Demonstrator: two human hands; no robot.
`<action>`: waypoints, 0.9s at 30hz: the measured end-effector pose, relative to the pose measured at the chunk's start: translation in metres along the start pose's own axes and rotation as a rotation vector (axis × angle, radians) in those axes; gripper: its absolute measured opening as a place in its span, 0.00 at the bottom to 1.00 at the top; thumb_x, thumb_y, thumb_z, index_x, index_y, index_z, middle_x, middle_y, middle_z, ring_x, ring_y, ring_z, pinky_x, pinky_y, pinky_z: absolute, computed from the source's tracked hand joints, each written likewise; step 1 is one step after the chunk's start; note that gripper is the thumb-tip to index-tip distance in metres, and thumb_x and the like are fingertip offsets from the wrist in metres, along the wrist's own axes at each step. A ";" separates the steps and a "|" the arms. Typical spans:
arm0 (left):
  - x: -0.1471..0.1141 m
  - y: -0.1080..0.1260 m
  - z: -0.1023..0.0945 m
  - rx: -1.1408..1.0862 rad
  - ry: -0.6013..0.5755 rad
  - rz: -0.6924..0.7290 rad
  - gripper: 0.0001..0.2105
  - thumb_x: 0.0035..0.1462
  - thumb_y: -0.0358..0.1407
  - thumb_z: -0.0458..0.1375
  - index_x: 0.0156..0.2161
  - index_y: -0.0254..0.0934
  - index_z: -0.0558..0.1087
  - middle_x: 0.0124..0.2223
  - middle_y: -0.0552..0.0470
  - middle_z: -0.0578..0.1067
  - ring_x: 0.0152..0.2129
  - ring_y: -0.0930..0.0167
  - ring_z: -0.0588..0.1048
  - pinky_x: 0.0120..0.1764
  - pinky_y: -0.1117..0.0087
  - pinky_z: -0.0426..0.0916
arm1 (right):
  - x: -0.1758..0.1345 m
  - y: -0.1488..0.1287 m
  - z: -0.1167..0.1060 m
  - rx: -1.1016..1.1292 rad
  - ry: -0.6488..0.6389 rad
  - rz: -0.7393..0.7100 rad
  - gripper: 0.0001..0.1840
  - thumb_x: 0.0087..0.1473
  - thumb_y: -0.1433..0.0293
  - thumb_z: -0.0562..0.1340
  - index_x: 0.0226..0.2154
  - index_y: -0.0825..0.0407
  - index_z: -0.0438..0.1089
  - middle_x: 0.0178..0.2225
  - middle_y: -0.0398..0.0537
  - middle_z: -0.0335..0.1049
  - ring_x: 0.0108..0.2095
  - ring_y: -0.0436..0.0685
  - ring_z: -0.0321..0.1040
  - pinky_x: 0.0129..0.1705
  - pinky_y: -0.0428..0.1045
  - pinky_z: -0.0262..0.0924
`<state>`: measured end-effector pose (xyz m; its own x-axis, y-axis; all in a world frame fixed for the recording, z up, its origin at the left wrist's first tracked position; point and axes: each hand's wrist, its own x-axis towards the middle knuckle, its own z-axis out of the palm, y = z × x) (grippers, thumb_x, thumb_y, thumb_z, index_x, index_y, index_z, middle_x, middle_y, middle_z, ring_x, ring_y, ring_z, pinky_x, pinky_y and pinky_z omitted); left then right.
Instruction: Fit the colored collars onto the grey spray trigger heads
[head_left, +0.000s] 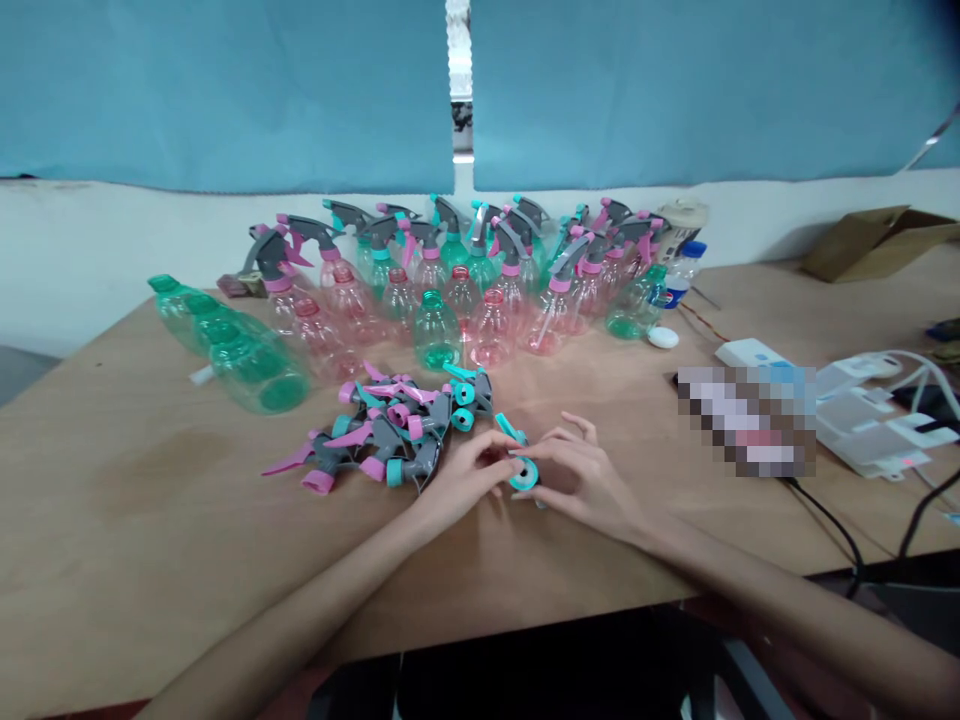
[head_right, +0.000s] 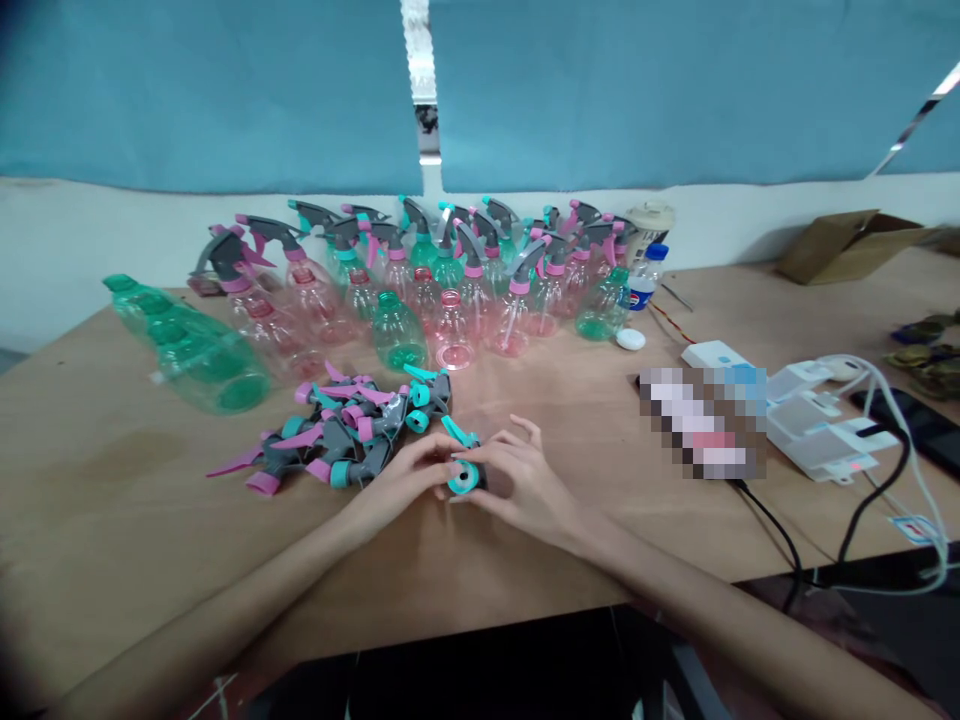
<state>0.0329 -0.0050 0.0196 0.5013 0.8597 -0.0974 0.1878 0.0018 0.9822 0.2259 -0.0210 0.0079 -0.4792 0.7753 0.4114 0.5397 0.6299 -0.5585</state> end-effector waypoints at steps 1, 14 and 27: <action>0.000 0.000 -0.002 -0.006 -0.001 0.002 0.08 0.55 0.36 0.56 0.40 0.34 0.70 0.34 0.52 0.71 0.28 0.73 0.71 0.29 0.73 0.68 | 0.000 -0.001 0.000 -0.003 0.000 -0.005 0.15 0.53 0.62 0.64 0.44 0.46 0.69 0.37 0.43 0.75 0.39 0.54 0.70 0.59 0.62 0.39; -0.003 0.015 -0.018 0.204 -0.063 0.016 0.10 0.52 0.35 0.60 0.41 0.38 0.71 0.32 0.55 0.71 0.29 0.72 0.70 0.32 0.72 0.65 | 0.004 -0.005 0.003 -0.037 0.020 -0.068 0.16 0.53 0.62 0.64 0.45 0.45 0.69 0.36 0.42 0.76 0.40 0.56 0.70 0.59 0.63 0.39; 0.004 0.017 -0.003 0.414 0.006 0.112 0.12 0.57 0.31 0.54 0.47 0.39 0.69 0.38 0.53 0.75 0.32 0.71 0.73 0.33 0.71 0.67 | 0.003 0.014 -0.012 -0.147 -0.010 -0.036 0.14 0.53 0.62 0.64 0.44 0.43 0.70 0.38 0.42 0.76 0.43 0.58 0.69 0.59 0.64 0.38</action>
<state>0.0358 -0.0002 0.0360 0.5329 0.8461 0.0087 0.4561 -0.2959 0.8393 0.2406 -0.0088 0.0103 -0.5066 0.7520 0.4218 0.6172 0.6579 -0.4315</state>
